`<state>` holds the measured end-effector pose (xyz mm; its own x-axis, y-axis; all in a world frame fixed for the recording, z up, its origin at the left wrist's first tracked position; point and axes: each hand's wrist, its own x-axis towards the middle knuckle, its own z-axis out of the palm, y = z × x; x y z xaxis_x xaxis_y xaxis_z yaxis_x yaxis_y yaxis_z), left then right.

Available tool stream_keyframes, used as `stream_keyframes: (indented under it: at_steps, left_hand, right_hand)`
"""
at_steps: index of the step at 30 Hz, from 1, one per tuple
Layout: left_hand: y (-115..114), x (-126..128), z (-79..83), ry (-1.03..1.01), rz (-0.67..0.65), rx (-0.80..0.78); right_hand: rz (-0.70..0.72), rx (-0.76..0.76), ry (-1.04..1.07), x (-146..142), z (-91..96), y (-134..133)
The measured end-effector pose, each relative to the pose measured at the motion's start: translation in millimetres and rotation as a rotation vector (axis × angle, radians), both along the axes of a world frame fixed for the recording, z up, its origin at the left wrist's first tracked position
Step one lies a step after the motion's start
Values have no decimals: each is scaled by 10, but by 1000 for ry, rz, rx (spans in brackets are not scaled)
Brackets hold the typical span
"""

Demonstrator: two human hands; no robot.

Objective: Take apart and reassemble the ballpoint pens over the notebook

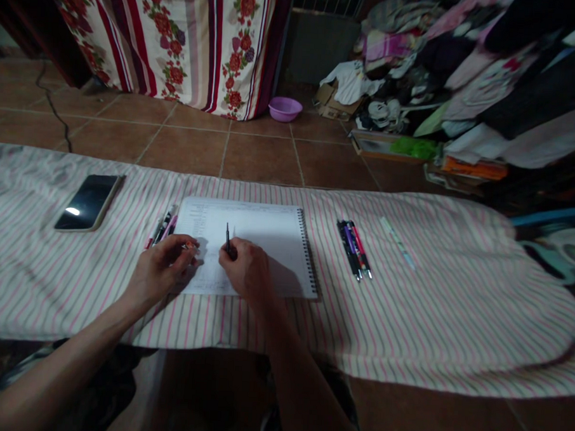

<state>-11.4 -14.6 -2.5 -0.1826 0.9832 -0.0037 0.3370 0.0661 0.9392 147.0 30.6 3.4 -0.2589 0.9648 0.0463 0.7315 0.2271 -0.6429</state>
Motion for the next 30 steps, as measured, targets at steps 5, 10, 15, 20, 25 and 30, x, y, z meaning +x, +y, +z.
stream_keyframes:
  at_steps: [5,10,15,20,25,30]
  left_hand:
    - [47,40,30,-363,48,-78]
    - [57,47,67,-512,71,-121]
    - [34,54,67,-527,0,-150]
    - [8,85,115,-687,-117,-254]
    - [1,139,115,-690,-157,-288]
    - [10,138,107,-716,-101,-322]
  right_hand:
    - [11,57,-86,-9,2,-9]
    - [5,-19,6,-9,34,-9]
    - [17,-133,253,-13,-1,2]
    - [48,-226,439,-21,-5,-1]
    - [110,-222,413,-29,-7,-26]
    - [142,-138,396,-27,-35,-37]
